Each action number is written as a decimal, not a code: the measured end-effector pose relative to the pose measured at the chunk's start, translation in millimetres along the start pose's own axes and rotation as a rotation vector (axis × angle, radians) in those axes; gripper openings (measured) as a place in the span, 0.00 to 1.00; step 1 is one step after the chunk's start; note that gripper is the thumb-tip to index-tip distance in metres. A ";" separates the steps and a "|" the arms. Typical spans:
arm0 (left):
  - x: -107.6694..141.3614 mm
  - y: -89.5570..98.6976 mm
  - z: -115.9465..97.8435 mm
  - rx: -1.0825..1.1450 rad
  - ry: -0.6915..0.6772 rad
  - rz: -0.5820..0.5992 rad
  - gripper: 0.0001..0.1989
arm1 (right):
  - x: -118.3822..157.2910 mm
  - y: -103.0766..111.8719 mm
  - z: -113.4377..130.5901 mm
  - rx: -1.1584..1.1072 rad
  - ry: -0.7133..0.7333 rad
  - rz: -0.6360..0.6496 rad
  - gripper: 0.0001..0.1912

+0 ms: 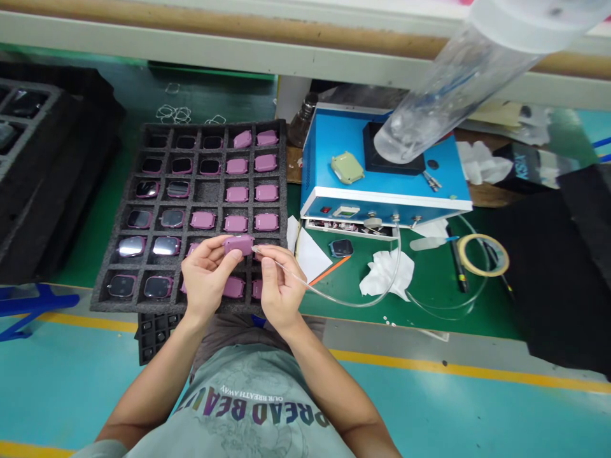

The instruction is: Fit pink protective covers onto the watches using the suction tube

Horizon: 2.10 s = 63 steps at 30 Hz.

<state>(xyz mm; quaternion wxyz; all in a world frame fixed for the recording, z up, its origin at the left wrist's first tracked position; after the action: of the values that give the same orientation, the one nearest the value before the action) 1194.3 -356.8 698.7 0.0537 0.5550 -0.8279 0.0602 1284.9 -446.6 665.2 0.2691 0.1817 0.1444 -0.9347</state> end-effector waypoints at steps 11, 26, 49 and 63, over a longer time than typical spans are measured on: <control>-0.6 0.5 -1.3 -0.003 -0.020 -0.012 0.18 | -0.5 -2.1 0.4 -0.028 0.002 -0.002 0.08; -5.6 2.1 -0.6 -0.002 -0.026 -0.040 0.20 | -4.3 -4.8 -5.0 -0.060 0.014 0.035 0.09; -5.0 2.3 -1.1 0.006 -0.021 -0.039 0.20 | -5.0 -5.1 -5.9 -0.081 0.016 0.025 0.09; -5.8 2.4 0.3 0.030 -0.033 -0.032 0.19 | -3.6 -5.2 -6.4 -0.062 0.019 0.030 0.09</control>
<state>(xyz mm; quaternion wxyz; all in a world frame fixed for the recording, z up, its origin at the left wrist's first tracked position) 1194.3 -350.6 697.5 0.0327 0.5699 -0.8187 0.0626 1286.5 -438.5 661.9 0.2872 0.1844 0.1732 -0.9238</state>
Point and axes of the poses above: each hand's wrist, its own x-axis away from the middle knuckle, its own y-axis out of the back of the hand, z = x × y, the point moved 1 cm from there along -x, towards the middle knuckle, and after that the axes turned 9 degrees about y, right-handed, at the moved point
